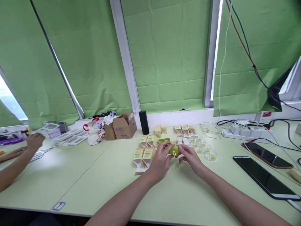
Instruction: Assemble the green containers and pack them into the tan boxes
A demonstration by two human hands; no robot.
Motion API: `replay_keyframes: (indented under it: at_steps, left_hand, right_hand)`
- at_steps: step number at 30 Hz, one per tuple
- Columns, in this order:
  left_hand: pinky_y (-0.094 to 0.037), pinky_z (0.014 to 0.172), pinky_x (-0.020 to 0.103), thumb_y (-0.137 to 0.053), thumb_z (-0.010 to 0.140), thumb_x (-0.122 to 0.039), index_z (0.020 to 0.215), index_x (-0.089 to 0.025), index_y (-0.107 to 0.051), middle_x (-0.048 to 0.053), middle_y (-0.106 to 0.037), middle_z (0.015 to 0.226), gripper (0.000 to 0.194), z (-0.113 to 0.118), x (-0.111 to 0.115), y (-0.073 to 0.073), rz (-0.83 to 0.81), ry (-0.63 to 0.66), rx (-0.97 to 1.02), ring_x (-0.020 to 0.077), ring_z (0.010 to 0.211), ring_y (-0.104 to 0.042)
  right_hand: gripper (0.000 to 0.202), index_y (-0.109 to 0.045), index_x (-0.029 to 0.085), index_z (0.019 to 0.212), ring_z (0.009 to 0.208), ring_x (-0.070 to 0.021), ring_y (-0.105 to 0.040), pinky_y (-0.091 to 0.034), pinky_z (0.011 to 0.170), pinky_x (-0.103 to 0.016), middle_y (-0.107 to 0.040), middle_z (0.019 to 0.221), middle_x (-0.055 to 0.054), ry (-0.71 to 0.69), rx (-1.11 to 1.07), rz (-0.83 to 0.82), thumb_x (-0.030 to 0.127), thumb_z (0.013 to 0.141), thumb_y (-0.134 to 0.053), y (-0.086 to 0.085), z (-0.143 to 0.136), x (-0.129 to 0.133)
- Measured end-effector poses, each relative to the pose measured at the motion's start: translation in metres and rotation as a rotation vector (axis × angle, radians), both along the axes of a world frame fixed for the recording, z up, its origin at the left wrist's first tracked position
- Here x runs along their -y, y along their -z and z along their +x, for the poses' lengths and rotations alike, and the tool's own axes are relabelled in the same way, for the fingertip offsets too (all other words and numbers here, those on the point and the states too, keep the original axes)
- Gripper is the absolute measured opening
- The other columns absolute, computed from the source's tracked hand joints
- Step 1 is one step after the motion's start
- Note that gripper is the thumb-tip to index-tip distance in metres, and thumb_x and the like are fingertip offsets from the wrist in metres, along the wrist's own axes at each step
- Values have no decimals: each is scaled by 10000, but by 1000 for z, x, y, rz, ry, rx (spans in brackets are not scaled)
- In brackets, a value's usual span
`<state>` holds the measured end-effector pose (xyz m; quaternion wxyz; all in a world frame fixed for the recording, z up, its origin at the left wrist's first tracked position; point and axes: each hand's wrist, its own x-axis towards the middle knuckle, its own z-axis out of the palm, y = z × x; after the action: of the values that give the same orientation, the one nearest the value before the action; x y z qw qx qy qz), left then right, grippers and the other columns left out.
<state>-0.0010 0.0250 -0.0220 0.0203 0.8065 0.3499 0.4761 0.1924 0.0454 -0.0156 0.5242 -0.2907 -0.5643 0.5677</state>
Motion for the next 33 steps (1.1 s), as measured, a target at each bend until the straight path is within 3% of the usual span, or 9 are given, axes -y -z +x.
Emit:
replay_keyframes:
  at_steps: [5,8,11,14,19,22,27,33]
  left_hand:
    - [-491,1177,569,-636,992,-186,1455,-308,-591,116,-600,1421,481,0,1,-2,-78,-17,74,310,1370,-567]
    - [-519,1131,507,-709,951,-219,1389,-304,-646,97,-625,1395,451,1,-1,-3,-176,-36,182,299,1320,-593]
    - [-562,1025,433,-775,898,-252,1309,-282,-703,90,-662,1333,419,4,-6,-2,-277,-50,350,266,1162,-655]
    - [-567,984,405,-813,874,-309,1234,-235,-735,98,-692,1303,376,6,-13,0,-388,-34,549,246,1093,-682]
    - [-591,969,430,-881,802,-513,1156,-148,-746,131,-757,1168,526,8,-21,0,-573,68,784,267,1054,-731]
    - [-618,883,404,-890,749,-615,1128,-129,-764,141,-777,1114,629,8,-22,-1,-578,80,821,270,1009,-737]
    - [-617,797,356,-873,722,-694,1077,-113,-790,131,-796,989,686,10,-22,-3,-635,75,853,236,872,-739]
    - [-601,778,330,-869,700,-724,996,-114,-809,130,-803,949,681,10,-21,-3,-667,93,902,225,830,-740]
  right_hand:
    - [612,-747,177,930,763,-232,-693,-529,542,-290,-748,842,-91,39,78,42,777,809,-721,1,2,-2]
    - [603,-744,184,902,751,-237,-690,-504,534,-291,-767,823,-100,129,240,154,760,918,-565,-1,6,-2]
    - [397,-761,225,955,742,-225,-686,-489,604,-309,-786,833,-63,303,575,383,519,1019,-502,-8,15,1]
    - [212,-772,262,932,746,-243,-707,-415,588,-306,-796,839,-45,503,953,528,270,956,-561,-21,29,3]
    - [152,-791,266,897,800,-306,-740,-370,572,-312,-800,866,-99,634,1351,539,198,895,-655,-39,65,-2]
    - [145,-781,235,889,900,-333,-732,-390,597,-314,-786,938,-129,650,1545,512,132,845,-690,-36,95,-6]
    - [198,-768,192,888,1030,-351,-665,-400,609,-299,-722,1009,-158,586,1731,463,36,805,-678,-19,134,-6]
    - [289,-740,182,869,1070,-310,-624,-322,577,-274,-677,1056,-151,457,1776,409,-14,873,-528,-26,130,7]
